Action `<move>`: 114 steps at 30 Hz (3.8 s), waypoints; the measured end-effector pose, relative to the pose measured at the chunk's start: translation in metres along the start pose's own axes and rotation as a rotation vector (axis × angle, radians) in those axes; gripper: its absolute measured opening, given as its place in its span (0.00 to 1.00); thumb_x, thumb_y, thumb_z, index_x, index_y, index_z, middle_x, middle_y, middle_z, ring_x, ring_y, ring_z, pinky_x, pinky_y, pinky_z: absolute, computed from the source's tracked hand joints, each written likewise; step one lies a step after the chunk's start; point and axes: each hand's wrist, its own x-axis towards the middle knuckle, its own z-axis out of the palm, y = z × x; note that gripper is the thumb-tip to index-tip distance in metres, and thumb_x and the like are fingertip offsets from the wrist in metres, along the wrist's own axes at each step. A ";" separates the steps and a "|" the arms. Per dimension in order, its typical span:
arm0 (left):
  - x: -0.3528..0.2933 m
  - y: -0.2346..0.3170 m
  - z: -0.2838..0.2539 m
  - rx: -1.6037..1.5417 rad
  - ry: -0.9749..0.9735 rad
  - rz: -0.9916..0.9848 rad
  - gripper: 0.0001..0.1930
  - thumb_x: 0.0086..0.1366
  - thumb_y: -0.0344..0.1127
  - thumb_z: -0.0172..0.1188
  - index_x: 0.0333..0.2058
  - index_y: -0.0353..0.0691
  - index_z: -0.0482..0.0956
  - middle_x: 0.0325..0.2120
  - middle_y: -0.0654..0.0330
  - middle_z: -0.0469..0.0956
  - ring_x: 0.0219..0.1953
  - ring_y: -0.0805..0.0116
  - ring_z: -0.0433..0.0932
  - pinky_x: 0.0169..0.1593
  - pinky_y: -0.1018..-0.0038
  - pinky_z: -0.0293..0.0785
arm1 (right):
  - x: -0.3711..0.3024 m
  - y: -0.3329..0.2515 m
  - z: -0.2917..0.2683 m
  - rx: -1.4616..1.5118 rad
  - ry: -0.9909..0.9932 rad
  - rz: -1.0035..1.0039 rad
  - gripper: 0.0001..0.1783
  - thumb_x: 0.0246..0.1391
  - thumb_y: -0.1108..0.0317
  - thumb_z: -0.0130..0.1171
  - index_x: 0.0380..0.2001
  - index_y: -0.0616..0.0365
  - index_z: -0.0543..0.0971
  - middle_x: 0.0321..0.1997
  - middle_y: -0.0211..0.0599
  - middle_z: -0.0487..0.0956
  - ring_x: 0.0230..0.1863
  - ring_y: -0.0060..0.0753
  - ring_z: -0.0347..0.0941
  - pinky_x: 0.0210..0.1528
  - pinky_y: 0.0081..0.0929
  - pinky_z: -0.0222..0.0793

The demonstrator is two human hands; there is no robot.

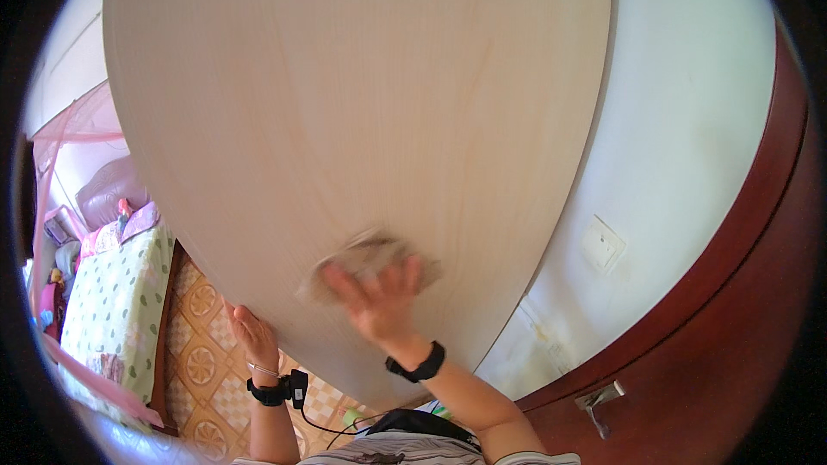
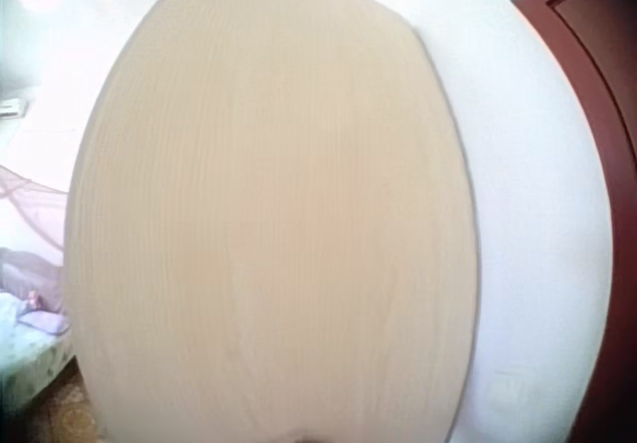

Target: The person wipes a door and a wardrobe with a cloth, then washes the cloth in a bucket of water.

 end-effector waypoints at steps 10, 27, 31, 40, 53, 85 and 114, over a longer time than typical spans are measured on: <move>-0.010 -0.013 0.000 -0.040 0.022 -0.103 0.40 0.64 0.66 0.42 0.58 0.31 0.62 0.32 0.54 0.77 0.31 0.66 0.74 0.35 0.72 0.70 | 0.156 0.153 -0.062 0.323 0.568 0.768 0.31 0.61 0.63 0.41 0.66 0.64 0.55 0.71 0.55 0.48 0.73 0.50 0.40 0.71 0.39 0.37; -0.011 -0.019 0.002 0.011 0.000 -0.075 0.38 0.68 0.64 0.38 0.58 0.32 0.66 0.20 0.63 0.68 0.19 0.78 0.57 0.22 0.77 0.55 | 0.021 0.054 -0.030 -0.042 -0.118 -0.412 0.26 0.50 0.58 0.58 0.56 0.29 0.74 0.43 0.24 0.69 0.54 0.33 0.64 0.63 0.58 0.44; -0.015 -0.023 -0.009 -0.082 -0.084 -0.265 0.41 0.65 0.67 0.39 0.60 0.32 0.63 0.39 0.52 0.77 0.39 0.64 0.75 0.42 0.72 0.70 | 0.115 0.122 -0.062 -0.041 -0.074 0.056 0.31 0.53 0.68 0.50 0.63 0.47 0.66 0.67 0.37 0.61 0.69 0.45 0.51 0.68 0.53 0.36; -0.024 0.004 0.014 -0.052 -0.040 -0.232 0.66 0.33 0.72 0.68 0.63 0.33 0.52 0.55 0.44 0.67 0.55 0.54 0.68 0.57 0.61 0.64 | 0.348 0.221 -0.105 0.090 0.440 0.265 0.27 0.59 0.65 0.45 0.64 0.50 0.63 0.70 0.50 0.55 0.71 0.49 0.48 0.68 0.48 0.41; -0.028 -0.001 0.010 -0.314 -0.109 -0.300 0.59 0.40 0.58 0.73 0.65 0.35 0.50 0.55 0.52 0.66 0.55 0.60 0.67 0.57 0.65 0.64 | 0.134 0.131 -0.062 -0.139 -0.149 -0.585 0.24 0.56 0.62 0.49 0.57 0.29 0.72 0.66 0.25 0.63 0.65 0.39 0.57 0.69 0.55 0.40; 0.008 0.016 -0.034 -0.161 -0.642 -0.265 0.64 0.39 0.42 0.79 0.67 0.35 0.41 0.66 0.46 0.50 0.68 0.55 0.49 0.67 0.63 0.48 | 0.077 0.092 -0.038 -0.072 -0.124 -0.267 0.30 0.54 0.66 0.47 0.61 0.28 0.66 0.66 0.29 0.61 0.66 0.43 0.54 0.70 0.56 0.34; -0.008 -0.018 0.044 0.009 0.033 -0.056 0.44 0.64 0.61 0.52 0.62 0.27 0.52 0.57 0.43 0.63 0.52 0.56 0.69 0.54 0.66 0.70 | -0.097 0.210 -0.041 0.131 0.603 1.176 0.31 0.59 0.67 0.45 0.66 0.57 0.57 0.72 0.49 0.50 0.72 0.50 0.43 0.70 0.43 0.39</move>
